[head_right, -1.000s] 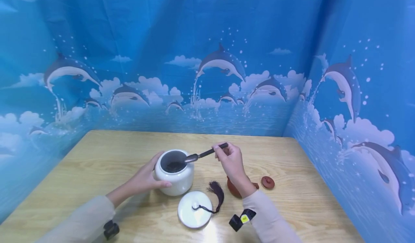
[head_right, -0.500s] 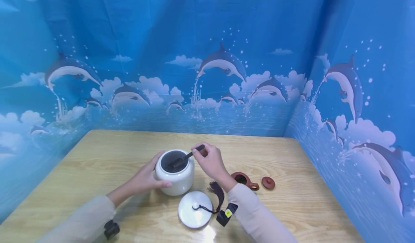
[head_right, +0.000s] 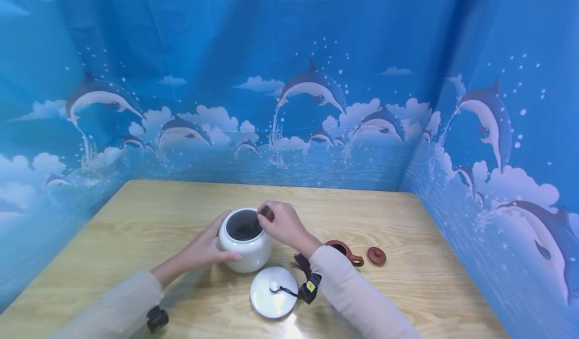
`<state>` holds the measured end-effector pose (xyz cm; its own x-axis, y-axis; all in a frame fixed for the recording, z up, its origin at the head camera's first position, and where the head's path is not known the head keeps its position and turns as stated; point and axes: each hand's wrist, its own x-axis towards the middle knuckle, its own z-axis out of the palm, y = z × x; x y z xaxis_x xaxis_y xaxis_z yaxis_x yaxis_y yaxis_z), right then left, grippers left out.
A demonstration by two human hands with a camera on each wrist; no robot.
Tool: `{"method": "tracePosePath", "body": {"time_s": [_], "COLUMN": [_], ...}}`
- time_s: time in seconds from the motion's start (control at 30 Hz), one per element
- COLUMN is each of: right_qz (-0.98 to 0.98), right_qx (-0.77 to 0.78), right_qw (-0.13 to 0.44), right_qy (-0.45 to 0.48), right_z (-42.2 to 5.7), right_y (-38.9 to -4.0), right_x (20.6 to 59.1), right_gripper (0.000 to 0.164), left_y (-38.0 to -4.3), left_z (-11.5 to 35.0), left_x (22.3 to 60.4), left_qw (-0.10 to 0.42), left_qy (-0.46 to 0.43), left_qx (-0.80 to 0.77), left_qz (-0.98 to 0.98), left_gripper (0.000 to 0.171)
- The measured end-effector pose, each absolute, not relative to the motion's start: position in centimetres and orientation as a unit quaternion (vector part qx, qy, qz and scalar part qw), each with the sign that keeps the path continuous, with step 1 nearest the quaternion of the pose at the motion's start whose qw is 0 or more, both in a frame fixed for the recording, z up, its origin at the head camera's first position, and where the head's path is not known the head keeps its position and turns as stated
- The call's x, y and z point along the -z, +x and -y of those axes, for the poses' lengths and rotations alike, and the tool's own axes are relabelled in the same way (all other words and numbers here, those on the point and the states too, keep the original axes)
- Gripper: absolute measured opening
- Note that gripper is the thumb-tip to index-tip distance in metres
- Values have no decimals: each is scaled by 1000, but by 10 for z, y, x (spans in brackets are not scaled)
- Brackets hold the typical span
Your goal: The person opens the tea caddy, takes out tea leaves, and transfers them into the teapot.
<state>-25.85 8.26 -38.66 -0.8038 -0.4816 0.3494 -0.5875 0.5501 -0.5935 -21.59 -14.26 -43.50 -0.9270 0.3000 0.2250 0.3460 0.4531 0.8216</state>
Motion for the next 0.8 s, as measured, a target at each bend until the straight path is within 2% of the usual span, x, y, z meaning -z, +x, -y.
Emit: {"method": "tracePosePath", "body": {"time_s": [0.33,0.6,0.8], "right_qz": [872,870,866], "right_qx": [-356,-382,-401], "right_qw": [25,-33,-41], "right_qy": [335,311,295], "right_z": [-86,-90,-93], "right_y": [-263,-261,-261], "right_x": [386,381,384], "right_gripper": [12,17,18], "left_y": [-216,-215,-214], "left_z": [141,142,142], "left_x": [434,436,435], "left_qw": [13,19,16], "left_qy": [-174,-176,-172], "left_qx": [481,480,477], "left_qz": [859,859,862], "left_gripper": [115,114,118]}}
